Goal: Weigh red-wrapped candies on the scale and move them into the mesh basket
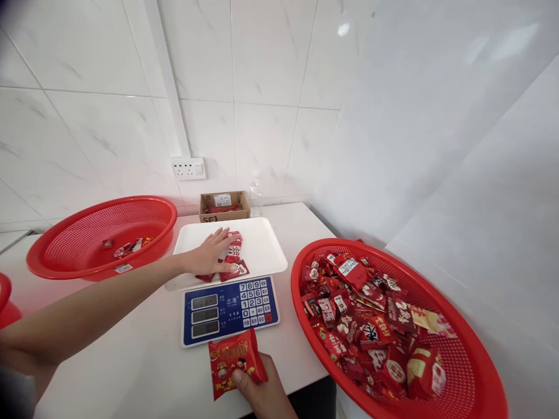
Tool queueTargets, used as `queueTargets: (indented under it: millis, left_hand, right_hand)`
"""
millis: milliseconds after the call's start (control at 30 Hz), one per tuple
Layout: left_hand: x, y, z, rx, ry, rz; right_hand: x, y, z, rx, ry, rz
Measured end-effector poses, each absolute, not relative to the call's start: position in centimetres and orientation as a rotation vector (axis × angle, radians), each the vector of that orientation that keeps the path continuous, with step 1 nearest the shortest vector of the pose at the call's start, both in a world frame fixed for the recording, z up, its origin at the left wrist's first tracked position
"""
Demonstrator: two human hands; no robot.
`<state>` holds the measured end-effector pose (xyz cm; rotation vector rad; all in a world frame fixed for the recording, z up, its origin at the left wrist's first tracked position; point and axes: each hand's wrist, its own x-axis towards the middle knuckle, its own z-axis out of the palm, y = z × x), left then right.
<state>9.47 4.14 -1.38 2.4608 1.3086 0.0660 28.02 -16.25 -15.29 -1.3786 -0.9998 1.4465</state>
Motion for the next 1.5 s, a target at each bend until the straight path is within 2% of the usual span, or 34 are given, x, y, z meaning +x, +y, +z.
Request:
queueTargets:
  millis: [500, 800, 1300, 1500]
  left_hand:
    - [10.3, 3.8, -2.3, 2.596, 1.452, 0.325]
    - [10.2, 4.3, -2.8, 2.598, 1.316, 0.346]
    - [10.0, 4.4, -2.1, 2.413, 1.418, 0.541]
    - [9.1, 5.0, -1.2, 2.341, 1.488, 0.447]
  right_hand:
    - [28.1, -16.1, -16.3, -1.389, -0.985, 1.460]
    - [27.9, -16.1, -16.0, -1.361, -0.958, 1.456]
    - [28.2, -16.3, -16.4, -1.403, -0.972, 1.428]
    - [28.3, -16.1, -16.4, -1.356, -0.991, 1.430]
